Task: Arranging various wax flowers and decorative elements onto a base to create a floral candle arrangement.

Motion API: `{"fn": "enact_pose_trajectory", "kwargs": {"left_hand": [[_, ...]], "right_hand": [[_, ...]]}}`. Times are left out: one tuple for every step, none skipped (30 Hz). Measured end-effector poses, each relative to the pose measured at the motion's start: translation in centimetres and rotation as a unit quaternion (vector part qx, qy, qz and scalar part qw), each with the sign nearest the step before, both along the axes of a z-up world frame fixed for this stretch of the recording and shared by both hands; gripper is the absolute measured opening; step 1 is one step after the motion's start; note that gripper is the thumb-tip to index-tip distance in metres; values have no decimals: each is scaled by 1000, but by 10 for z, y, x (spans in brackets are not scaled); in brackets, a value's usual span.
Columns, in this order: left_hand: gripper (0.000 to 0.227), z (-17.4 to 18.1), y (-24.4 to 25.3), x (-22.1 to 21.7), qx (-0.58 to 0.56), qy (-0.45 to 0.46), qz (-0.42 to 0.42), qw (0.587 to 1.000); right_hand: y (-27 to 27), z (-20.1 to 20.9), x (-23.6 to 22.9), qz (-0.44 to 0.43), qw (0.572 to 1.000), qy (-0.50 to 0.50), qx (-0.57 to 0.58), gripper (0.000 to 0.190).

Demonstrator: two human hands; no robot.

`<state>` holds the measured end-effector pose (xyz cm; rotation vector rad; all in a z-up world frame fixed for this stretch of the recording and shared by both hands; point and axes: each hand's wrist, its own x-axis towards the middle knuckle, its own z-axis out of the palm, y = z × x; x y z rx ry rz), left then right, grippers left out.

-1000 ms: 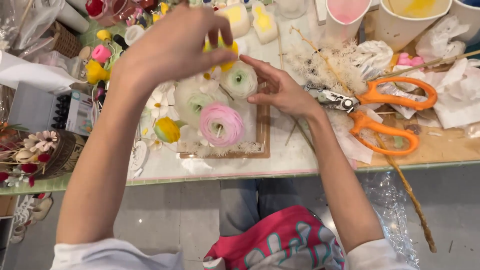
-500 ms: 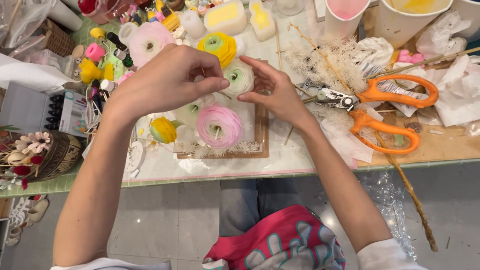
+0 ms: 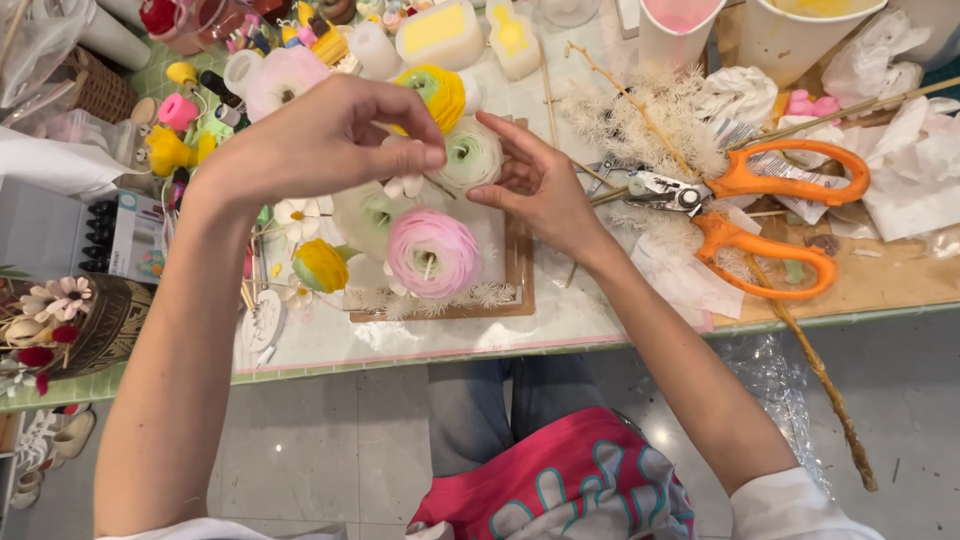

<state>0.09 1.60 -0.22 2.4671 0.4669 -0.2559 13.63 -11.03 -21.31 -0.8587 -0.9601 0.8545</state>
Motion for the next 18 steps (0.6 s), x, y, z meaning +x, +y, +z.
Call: {"fn": "enact_pose_trajectory", "kwargs": {"left_hand": [[23,-3,-2,1,-1,1,-1,1000],[24,-6,-3,3,-4,2,11,1000],[25,-9,-5,4,-6,3,24,1000],[25,-11,-6,4,-8,4,23,1000],[26,-14,-6,4,-25,-12,51,998],[27,-15,-7,5,-41,-29,78,996],[27,-13,-8,6,-41,-29,78,996],[27,-12,-9,7,-42,-40,108,992],[27,-11,-10,8,-43,-51,137,988],[27,-5,-12,8,-44,-51,138,988],[26,2,-15,8,-50,-75,154,984],[25,10,-17,8,-56,-101,170,979],[25,21,-17,6,-57,-102,171,978],[22,33,-18,4,-56,-134,178,973],[20,45,-19,2,-55,-167,184,967],[20,49,-8,-11,-54,-168,185,967],[24,53,2,-23,-58,-180,185,964],[28,57,12,-35,-63,-190,185,962]], "right_hand": [[0,1,0,-1,1000,1,-1,81],[0,1,0,-4,1000,-5,-4,81],[0,1,0,-8,1000,-11,-6,80],[-1,0,0,-8,1000,-11,-8,80],[-1,0,0,-9,1000,-13,-7,80],[-1,0,0,-9,1000,-17,-4,80],[0,0,0,-9,1000,-17,-4,80],[0,0,0,-7,1000,-14,-3,80],[0,0,0,-5,1000,-11,-1,80],[0,0,0,-5,1000,-11,-2,80],[-1,1,-1,-9,1000,-17,-11,81],[-1,2,-2,-12,999,-25,-18,81],[-2,4,-1,-11,999,-26,-19,81],[-3,5,0,-8,999,-34,-19,83],[-4,8,0,-5,999,-42,-19,85],[-3,5,0,-5,999,-44,-18,85],[-2,3,1,-7,998,-56,-10,87],[-2,0,1,-10,998,-67,-2,89]]}}
